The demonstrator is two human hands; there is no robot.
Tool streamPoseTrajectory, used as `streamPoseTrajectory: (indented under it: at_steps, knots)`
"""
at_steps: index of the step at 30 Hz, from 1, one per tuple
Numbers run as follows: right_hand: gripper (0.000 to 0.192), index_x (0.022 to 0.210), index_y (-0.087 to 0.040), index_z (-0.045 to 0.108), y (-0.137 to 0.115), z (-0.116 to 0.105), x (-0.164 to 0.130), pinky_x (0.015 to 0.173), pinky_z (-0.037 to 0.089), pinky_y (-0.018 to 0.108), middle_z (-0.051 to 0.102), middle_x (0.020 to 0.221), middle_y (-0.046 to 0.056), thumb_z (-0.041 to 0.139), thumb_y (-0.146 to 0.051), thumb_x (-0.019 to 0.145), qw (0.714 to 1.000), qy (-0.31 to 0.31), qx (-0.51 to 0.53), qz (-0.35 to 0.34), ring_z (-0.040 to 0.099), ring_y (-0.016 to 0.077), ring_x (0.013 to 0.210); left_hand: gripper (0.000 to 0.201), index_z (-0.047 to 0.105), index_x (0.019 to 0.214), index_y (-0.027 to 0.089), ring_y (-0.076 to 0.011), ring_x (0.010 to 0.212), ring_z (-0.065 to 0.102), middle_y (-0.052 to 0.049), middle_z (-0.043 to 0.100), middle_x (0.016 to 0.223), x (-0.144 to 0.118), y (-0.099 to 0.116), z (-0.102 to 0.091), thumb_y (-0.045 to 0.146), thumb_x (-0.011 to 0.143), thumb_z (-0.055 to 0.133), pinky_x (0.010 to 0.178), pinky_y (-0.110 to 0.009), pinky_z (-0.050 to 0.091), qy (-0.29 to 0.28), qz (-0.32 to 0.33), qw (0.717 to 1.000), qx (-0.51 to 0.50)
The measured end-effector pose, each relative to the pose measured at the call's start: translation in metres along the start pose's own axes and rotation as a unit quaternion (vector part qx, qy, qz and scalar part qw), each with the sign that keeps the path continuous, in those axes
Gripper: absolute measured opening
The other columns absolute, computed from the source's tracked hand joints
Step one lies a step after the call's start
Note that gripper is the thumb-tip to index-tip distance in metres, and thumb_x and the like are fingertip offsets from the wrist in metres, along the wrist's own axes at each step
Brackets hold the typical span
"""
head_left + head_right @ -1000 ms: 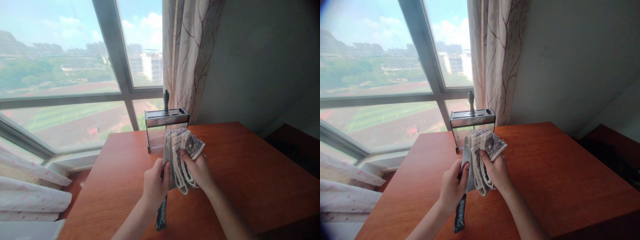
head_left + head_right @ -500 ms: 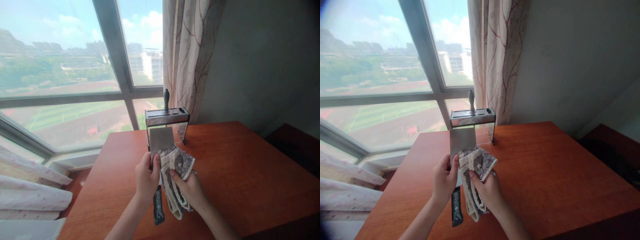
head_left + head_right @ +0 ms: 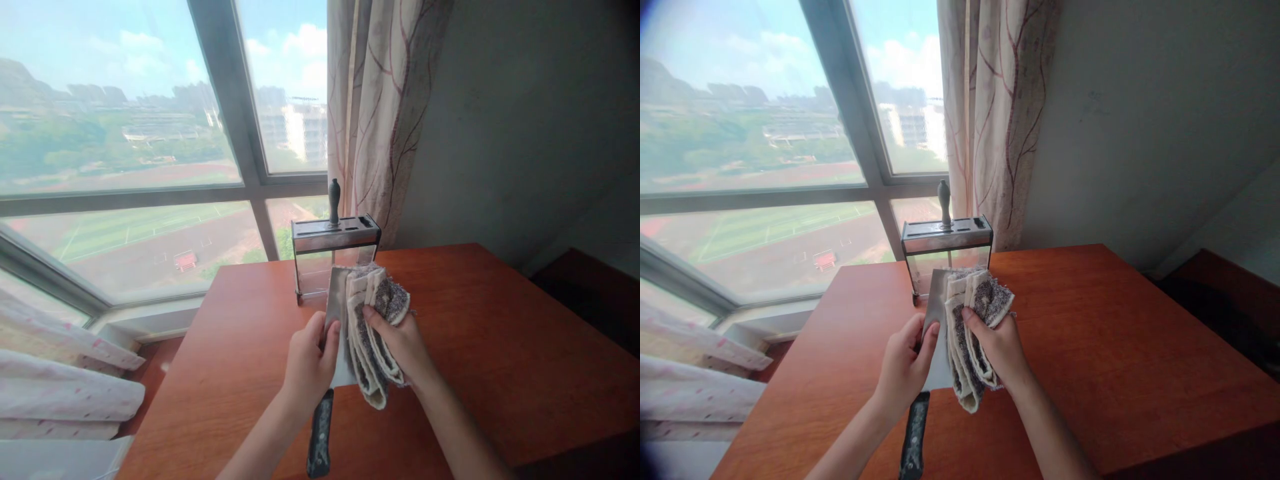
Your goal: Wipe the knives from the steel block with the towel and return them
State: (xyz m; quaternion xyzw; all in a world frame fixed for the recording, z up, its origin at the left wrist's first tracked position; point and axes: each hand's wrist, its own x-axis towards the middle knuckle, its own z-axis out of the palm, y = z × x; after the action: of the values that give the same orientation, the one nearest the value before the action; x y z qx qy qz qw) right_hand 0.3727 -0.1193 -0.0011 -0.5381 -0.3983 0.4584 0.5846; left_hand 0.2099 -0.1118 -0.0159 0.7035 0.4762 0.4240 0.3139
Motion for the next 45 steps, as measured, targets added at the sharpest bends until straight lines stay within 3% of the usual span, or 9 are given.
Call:
streamPoseTrajectory:
  at_steps: [8,14,21,24,29,33,35,38,45]
  knots:
    - [0.040,0.093,-0.020,0.072,0.004,-0.010,0.003,0.079,0.056,0.039,0.077,0.088,0.005,0.084,-0.043,0.062,0.992,-0.024,0.097,0.078,0.071,0.0288,0.086,0.029,0.040,0.070,0.021,-0.0098,0.052,0.028,0.007,0.029,0.058,0.003,0.003,-0.006,0.036,0.094,0.044,0.049,-0.024,0.021,-0.003,-0.009,1.000,-0.020]
    - [0.041,0.101,-0.023,0.071,0.024,-0.020,-0.009,0.073,0.057,0.037,0.076,0.081,0.002,0.083,-0.037,0.065,0.964,-0.048,0.212,0.151,0.070,0.0229,0.068,0.034,0.033,0.065,0.022,-0.0098,0.051,0.026,0.008,0.024,0.058,0.007,0.002,-0.012,0.037,0.093,0.046,0.048,-0.025,0.019,0.051,-0.023,0.998,-0.027]
    - [0.033,0.095,-0.023,0.072,0.038,-0.042,-0.011,0.071,0.057,0.035,0.076,0.085,0.002,0.081,-0.039,0.067,0.935,-0.030,0.273,0.224,0.072,0.0238,0.073,0.033,0.035,0.067,0.023,-0.0099,0.050,0.026,0.008,0.026,0.058,0.012,0.004,-0.020,0.040,0.093,0.045,0.047,-0.024,0.020,0.065,-0.045,0.995,-0.067]
    - [0.035,0.097,-0.024,0.072,0.031,-0.051,0.002,0.073,0.057,0.035,0.077,0.086,0.002,0.080,-0.040,0.067,0.940,-0.010,0.278,0.196,0.072,0.0246,0.077,0.034,0.033,0.066,0.023,-0.0100,0.050,0.028,0.007,0.025,0.058,0.012,0.005,-0.022,0.040,0.094,0.044,0.048,-0.025,0.019,-0.011,-0.022,0.999,-0.036]
    - [0.046,0.102,-0.026,0.070,0.002,-0.063,0.026,0.077,0.058,0.039,0.077,0.084,0.000,0.082,-0.043,0.061,0.976,0.042,0.204,0.055,0.073,0.0266,0.078,0.033,0.028,0.066,0.023,-0.0105,0.049,0.029,0.008,0.026,0.055,0.009,0.012,-0.021,0.033,0.095,0.041,0.050,-0.026,0.019,-0.150,0.039,0.987,0.044]
    - [0.039,0.093,-0.024,0.075,-0.028,-0.058,0.029,0.082,0.057,0.040,0.077,0.087,0.002,0.084,-0.035,0.056,0.998,-0.050,-0.019,-0.035,0.071,0.0306,0.088,0.027,0.031,0.070,0.024,-0.0113,0.048,0.032,0.007,0.033,0.055,0.008,0.014,-0.014,0.030,0.094,0.040,0.050,-0.026,0.018,-0.214,0.052,0.972,0.085]
    - [0.037,0.091,-0.024,0.076,-0.041,-0.051,0.029,0.089,0.054,0.042,0.077,0.092,0.003,0.083,-0.028,0.055,0.982,-0.122,-0.127,-0.067,0.069,0.0321,0.094,0.023,0.034,0.072,0.024,-0.0118,0.050,0.033,0.007,0.036,0.057,0.009,0.013,-0.010,0.029,0.094,0.040,0.051,-0.026,0.020,-0.221,0.058,0.970,0.086]
    - [0.037,0.096,-0.022,0.076,-0.050,-0.043,0.032,0.087,0.055,0.041,0.077,0.091,0.002,0.080,-0.027,0.060,0.966,-0.174,-0.175,-0.077,0.070,0.0302,0.091,0.022,0.035,0.073,0.024,-0.0118,0.051,0.031,0.007,0.035,0.058,0.008,0.010,-0.007,0.029,0.094,0.041,0.051,-0.025,0.021,-0.201,0.062,0.975,0.073]
    - [0.027,0.089,-0.020,0.076,-0.038,-0.043,0.044,0.077,0.058,0.037,0.077,0.088,0.003,0.079,-0.032,0.066,0.971,-0.120,-0.167,-0.122,0.072,0.0275,0.084,0.032,0.029,0.066,0.023,-0.0098,0.050,0.029,0.008,0.028,0.056,0.006,0.006,-0.004,0.032,0.094,0.043,0.050,-0.024,0.020,-0.141,0.048,0.988,0.034]
